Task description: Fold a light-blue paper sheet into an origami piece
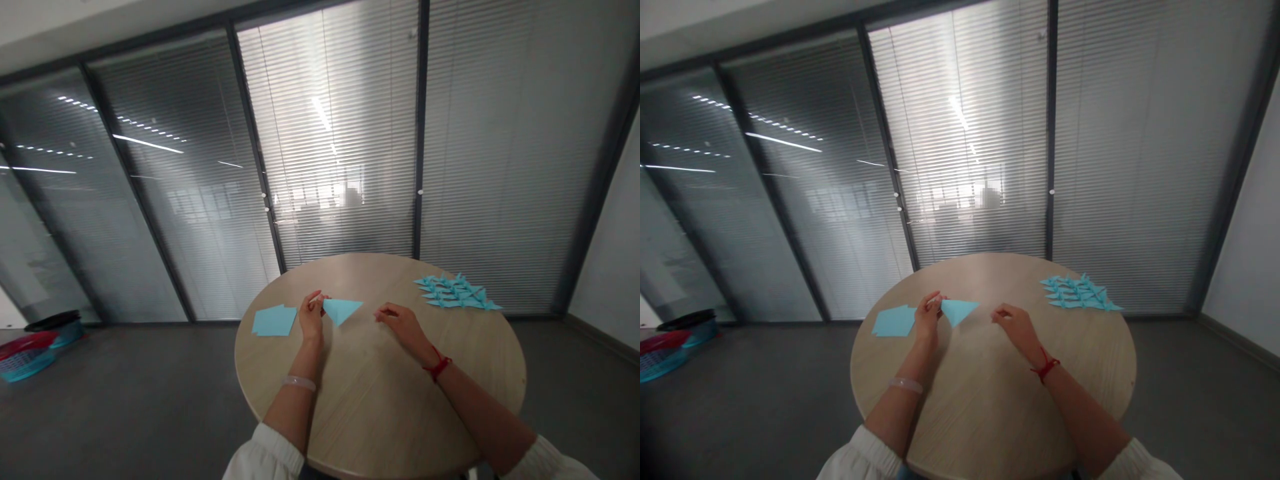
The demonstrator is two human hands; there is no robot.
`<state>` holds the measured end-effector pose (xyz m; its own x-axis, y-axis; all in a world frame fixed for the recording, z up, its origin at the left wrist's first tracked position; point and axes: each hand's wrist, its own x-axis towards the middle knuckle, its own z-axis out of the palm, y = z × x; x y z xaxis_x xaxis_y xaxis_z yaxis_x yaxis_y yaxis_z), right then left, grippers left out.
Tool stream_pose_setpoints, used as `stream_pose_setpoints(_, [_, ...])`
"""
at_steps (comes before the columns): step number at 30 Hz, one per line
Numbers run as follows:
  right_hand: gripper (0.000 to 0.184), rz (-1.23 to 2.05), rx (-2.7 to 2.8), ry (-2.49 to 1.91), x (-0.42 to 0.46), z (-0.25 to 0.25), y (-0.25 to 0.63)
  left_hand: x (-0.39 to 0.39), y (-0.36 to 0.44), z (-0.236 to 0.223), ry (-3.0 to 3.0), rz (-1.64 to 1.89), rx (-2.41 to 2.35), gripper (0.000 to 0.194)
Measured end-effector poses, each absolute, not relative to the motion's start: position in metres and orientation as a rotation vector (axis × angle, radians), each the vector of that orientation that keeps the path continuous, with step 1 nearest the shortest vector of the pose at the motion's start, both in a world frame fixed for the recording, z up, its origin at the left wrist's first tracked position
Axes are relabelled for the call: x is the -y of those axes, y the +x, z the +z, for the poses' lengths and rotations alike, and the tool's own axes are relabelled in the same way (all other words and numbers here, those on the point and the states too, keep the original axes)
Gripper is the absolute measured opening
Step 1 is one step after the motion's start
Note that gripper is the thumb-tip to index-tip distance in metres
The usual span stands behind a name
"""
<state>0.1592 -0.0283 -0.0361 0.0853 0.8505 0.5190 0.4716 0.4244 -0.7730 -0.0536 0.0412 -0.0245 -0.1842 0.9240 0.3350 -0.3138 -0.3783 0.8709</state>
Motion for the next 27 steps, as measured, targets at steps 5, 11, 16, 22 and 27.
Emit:
stream_pose_setpoints(5, [0.031, 0.374, 1.415, -1.179, 0.027, -0.037, 0.158, -0.035, -0.045, -0.023, 1.244, 1.508, -0.877, 0.046])
stream_pose_setpoints(11, [0.032, 0.392, 1.672, -1.199, 0.03, -0.038, 0.151, -0.022, -0.029, -0.019, 1.424, 1.194, -0.78, 0.05])
stream_pose_setpoints(16, [0.033, 0.368, 1.826, -1.232, 0.034, -0.037, 0.148, -0.017, -0.028, -0.018, 1.49, 1.119, -0.747, 0.047])
stream_pose_setpoints(22, [0.032, 0.379, 1.815, -1.257, 0.029, -0.038, 0.151, -0.02, -0.03, -0.019, 1.375, 1.245, -0.787, 0.043])
stream_pose_setpoints(27, [0.032, 0.373, 1.759, -1.285, 0.028, -0.037, 0.152, -0.019, -0.033, -0.017, 1.237, 1.348, -0.808, 0.039])
